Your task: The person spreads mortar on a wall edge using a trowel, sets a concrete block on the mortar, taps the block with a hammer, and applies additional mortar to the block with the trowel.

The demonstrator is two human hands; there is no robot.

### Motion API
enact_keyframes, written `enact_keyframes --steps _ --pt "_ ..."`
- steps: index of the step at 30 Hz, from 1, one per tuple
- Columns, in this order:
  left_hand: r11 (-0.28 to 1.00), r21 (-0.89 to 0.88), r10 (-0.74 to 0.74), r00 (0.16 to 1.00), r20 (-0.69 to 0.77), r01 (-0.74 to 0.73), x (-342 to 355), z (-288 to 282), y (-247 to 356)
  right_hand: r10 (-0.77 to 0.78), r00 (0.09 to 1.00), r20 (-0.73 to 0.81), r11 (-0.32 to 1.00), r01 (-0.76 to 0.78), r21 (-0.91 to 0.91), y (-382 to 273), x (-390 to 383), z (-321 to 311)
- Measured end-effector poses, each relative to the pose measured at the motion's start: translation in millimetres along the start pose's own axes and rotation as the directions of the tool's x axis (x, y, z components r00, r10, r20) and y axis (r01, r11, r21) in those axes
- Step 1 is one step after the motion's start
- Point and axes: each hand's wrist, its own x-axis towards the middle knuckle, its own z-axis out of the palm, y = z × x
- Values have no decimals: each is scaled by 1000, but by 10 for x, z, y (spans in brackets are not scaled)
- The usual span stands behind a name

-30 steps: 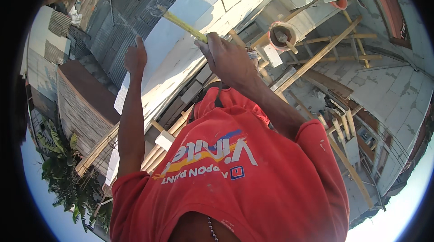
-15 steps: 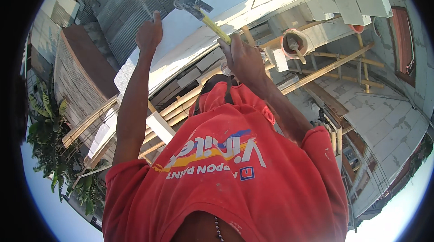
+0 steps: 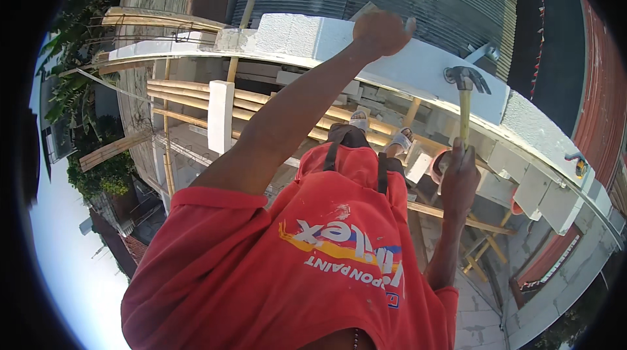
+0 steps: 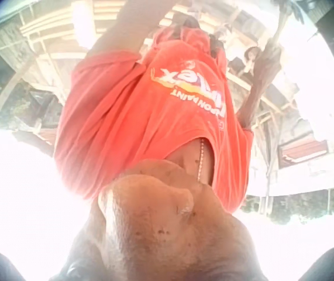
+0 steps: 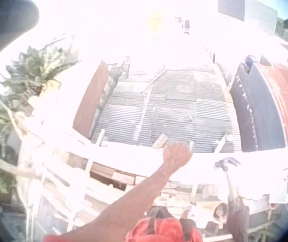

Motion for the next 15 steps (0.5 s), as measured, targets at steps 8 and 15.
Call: enact_keyframes --steps 8,15 --pt "987 -159 20 998 -61 -30 18 145 -99 -700 710 -72 714 692 -107 -1650 662 -389" --pt "955 -256 134 988 -82 -151 173 639 19 -772 468 430 433 883 -183 -2008 1462 361"
